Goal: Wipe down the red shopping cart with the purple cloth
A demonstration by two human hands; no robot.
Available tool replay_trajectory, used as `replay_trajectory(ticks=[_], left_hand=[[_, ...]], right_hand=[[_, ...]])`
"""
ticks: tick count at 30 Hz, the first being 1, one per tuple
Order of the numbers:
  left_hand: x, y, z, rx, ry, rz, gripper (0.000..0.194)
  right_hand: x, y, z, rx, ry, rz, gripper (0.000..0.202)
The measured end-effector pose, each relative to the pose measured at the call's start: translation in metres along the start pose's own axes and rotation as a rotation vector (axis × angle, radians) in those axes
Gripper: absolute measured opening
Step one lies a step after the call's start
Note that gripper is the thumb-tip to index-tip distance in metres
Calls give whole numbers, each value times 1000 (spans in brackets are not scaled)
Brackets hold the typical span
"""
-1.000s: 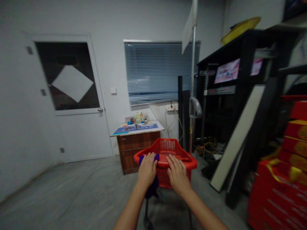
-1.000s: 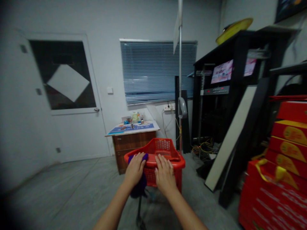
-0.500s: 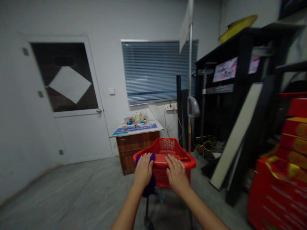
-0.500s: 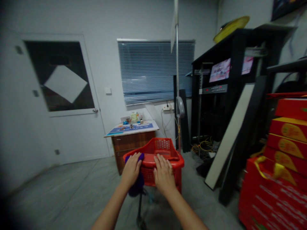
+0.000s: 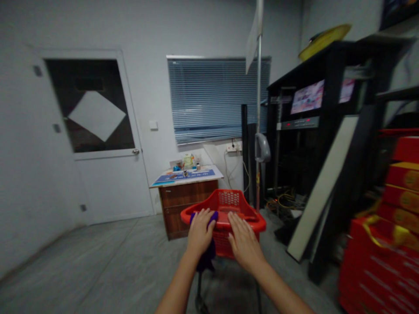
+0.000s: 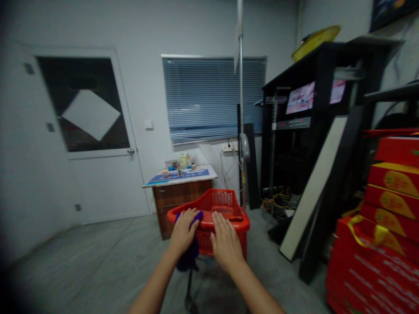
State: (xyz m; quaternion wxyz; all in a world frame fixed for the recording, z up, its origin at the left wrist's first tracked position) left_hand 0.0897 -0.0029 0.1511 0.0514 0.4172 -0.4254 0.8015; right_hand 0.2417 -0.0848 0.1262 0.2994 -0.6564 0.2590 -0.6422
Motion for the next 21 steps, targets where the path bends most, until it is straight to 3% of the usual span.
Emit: replay_trajectory(ticks=[5,8,13,21], left_hand=[[6,0,-4,103,-30,22,36],[2,-1,12,143,-76,41,37],[-3,-4,38,40,-73,-31,37],[11,-1,2,126,-95,-15,35]], right_hand=[[3,9,14,2,34,68,55],[-1,8,8,-20,36,69,54],[2,6,-6,18,38,51,50],[13,7,15,-24,28,98,50]])
Point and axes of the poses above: each hand's wrist, its own y-axis away from the middle knuckle, its own x-axis out of the back of the hand, z = x × y, the point moved 5 cm from there along -y, towards the middle knuckle, and after that the axes turned 2 degrees about y, right-handed, at the moved point
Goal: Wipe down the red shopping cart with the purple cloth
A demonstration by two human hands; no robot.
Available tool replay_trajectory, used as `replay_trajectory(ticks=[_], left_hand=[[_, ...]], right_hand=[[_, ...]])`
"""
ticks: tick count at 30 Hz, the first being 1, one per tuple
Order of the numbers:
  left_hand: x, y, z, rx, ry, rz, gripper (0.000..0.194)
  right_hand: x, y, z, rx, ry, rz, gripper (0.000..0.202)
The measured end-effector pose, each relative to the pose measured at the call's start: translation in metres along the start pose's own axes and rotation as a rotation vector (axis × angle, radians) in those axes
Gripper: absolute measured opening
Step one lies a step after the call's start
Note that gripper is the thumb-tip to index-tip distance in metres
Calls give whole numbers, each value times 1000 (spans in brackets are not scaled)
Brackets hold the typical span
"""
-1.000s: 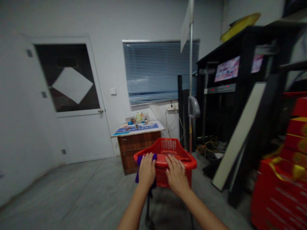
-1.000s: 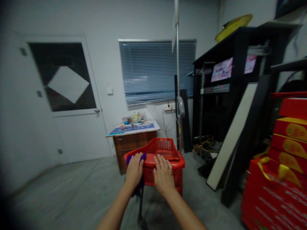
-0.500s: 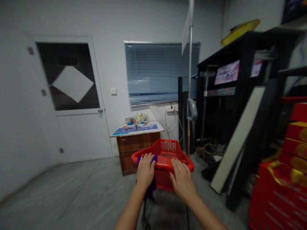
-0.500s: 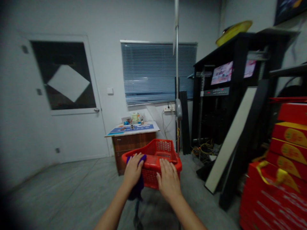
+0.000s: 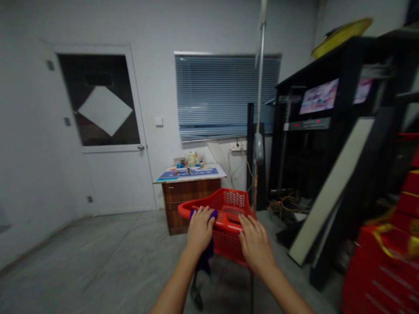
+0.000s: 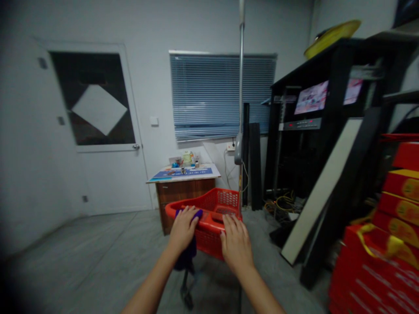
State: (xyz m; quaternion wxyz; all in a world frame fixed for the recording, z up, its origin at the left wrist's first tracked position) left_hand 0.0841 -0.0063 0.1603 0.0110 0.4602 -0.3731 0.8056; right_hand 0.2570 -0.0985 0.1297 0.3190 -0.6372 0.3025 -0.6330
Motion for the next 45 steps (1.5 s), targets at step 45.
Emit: replay_trajectory(ticks=[45], left_hand=[[-22,-81,22,-62,-35,-279,32]], right_hand=[[-38,-29,12,-31,-178,10,39]])
Point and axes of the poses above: each hand's wrist, its own y-axis away from the middle knuckle, its own x-axis out of the back of the hand, z = x × y, the point moved 5 cm from there along -y, towards the middle knuckle, and after that the axes turned 2 degrees about y, right-handed, at the moved point
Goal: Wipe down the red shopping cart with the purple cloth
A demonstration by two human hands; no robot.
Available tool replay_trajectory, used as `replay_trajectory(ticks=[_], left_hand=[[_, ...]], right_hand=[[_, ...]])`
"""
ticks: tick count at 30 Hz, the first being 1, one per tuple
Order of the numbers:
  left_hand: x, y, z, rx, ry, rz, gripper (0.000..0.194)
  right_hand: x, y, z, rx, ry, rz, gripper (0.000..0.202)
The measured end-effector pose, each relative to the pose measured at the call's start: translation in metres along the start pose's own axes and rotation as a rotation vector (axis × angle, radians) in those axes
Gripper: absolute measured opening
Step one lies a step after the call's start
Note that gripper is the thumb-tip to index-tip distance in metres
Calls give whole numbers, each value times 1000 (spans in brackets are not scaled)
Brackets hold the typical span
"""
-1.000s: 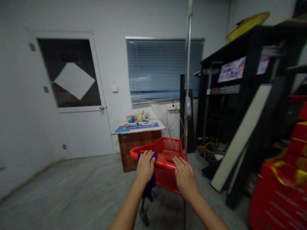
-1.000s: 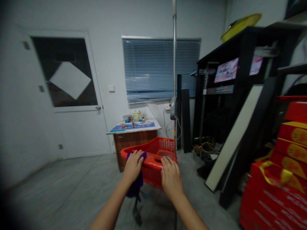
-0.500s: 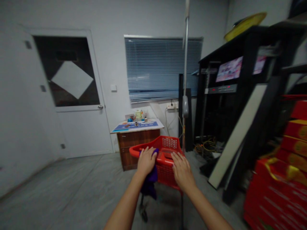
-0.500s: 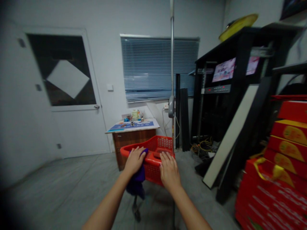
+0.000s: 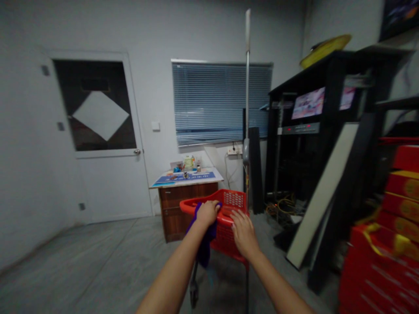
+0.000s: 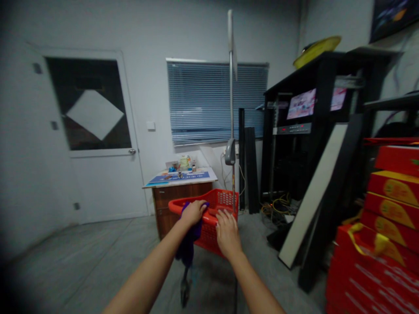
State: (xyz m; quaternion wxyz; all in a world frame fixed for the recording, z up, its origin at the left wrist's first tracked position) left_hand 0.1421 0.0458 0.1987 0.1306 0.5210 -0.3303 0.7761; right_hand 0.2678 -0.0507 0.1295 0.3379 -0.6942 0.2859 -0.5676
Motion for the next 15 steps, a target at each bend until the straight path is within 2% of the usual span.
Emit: replay_trajectory(ticks=[3,5,7,10,15], left_hand=[[-12,-5,16,-54,0,-55,26],[-14,-8,19,-75,2,-87,25],[-11,-11,14,-62,2,-96,26],[-2,-13,0,-6,0,-35,29],[-6,6,-1,-19,9,40,35]], right_hand=[[-4,1,2,-12,0,22,40],[-3,2,4,-22,-10,18,40],[-1,3,6,-29,-28,10,39],[4,5,8,-30,-52,20,38],[5,7,13,-24,-68,52,37]])
Point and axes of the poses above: each hand's wrist, its own y-axis away from the middle knuckle, its own x-axis out of the back of the hand, z = x × y, the point moved 5 cm from there along -y, towards the middle knuckle, and after that the axes turned 2 degrees about y, right-handed, at the moved point
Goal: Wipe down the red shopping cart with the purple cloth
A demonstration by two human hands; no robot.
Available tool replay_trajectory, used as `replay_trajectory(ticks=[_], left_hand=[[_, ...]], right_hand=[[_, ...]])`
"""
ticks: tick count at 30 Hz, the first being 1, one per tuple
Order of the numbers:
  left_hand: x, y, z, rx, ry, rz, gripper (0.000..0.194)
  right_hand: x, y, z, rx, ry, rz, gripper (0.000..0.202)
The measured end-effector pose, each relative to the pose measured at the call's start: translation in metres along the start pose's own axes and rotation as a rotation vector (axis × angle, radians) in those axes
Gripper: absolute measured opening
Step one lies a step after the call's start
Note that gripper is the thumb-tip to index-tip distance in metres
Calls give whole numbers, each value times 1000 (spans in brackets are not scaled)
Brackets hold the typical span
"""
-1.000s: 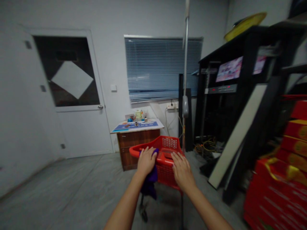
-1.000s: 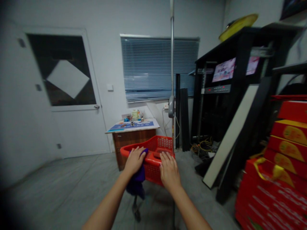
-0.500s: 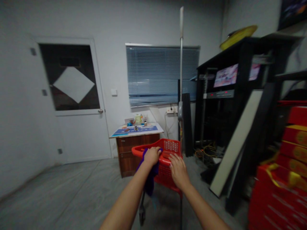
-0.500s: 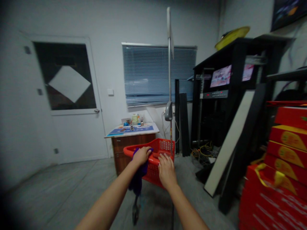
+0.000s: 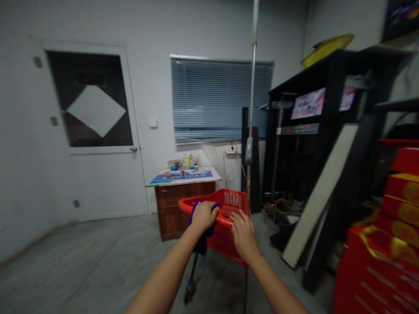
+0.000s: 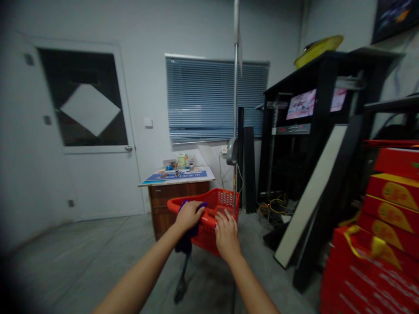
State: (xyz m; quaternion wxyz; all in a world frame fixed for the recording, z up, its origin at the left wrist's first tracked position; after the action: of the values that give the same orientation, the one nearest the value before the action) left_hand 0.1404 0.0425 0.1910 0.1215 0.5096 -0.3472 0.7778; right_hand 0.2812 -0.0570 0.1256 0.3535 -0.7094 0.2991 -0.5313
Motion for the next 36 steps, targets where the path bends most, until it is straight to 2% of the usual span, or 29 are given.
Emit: replay_trajectory(ticks=[3,6,9,11,15,17,21,23,25,29,31,36], left_hand=[[-6,12,0,-56,1,17,40],[-8,13,-7,-93,9,-13,41],[-7,11,-15,-4,9,20,40],[-7,13,-12,20,-2,69,40],[-13,22,5,-127,-6,93,40],[-13,23,5,-173,-1,82,41],[-8,18,-15,-33,-32,121,41],[-8,17,-18,34,-35,152,41],[-12,17,-11,22,-18,162,39],[-17,18,5,-97,15,137,38],[-15,15,2,-98,27,111,37],[-7,8,-16,37,26,109,36]], right_hand=[[-1,-1,2,-4,-3,0,37],[0,-2,1,1,-12,-14,36],[0,-2,0,9,-12,-23,36],[0,-2,1,11,0,-15,37],[-1,0,4,24,43,-14,40],[-2,0,4,27,61,-27,42],[-3,0,4,29,78,-21,44],[-5,0,4,27,82,0,44],[-6,0,4,17,85,21,43],[-4,-1,4,8,73,13,43],[-2,-2,4,4,61,-13,42],[0,-3,1,-31,48,-27,40]])
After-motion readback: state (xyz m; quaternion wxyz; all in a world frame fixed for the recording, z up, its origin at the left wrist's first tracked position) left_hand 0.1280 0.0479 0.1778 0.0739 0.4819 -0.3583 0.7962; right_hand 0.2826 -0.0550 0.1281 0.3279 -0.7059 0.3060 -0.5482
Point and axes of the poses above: each hand's wrist, its own y-axis away from the middle knuckle, its own x-axis out of the back of the hand, z = x × y, the point moved 5 cm from there along -y, towards the middle knuckle, and after that the axes turned 2 degrees about y, right-handed, at the moved point
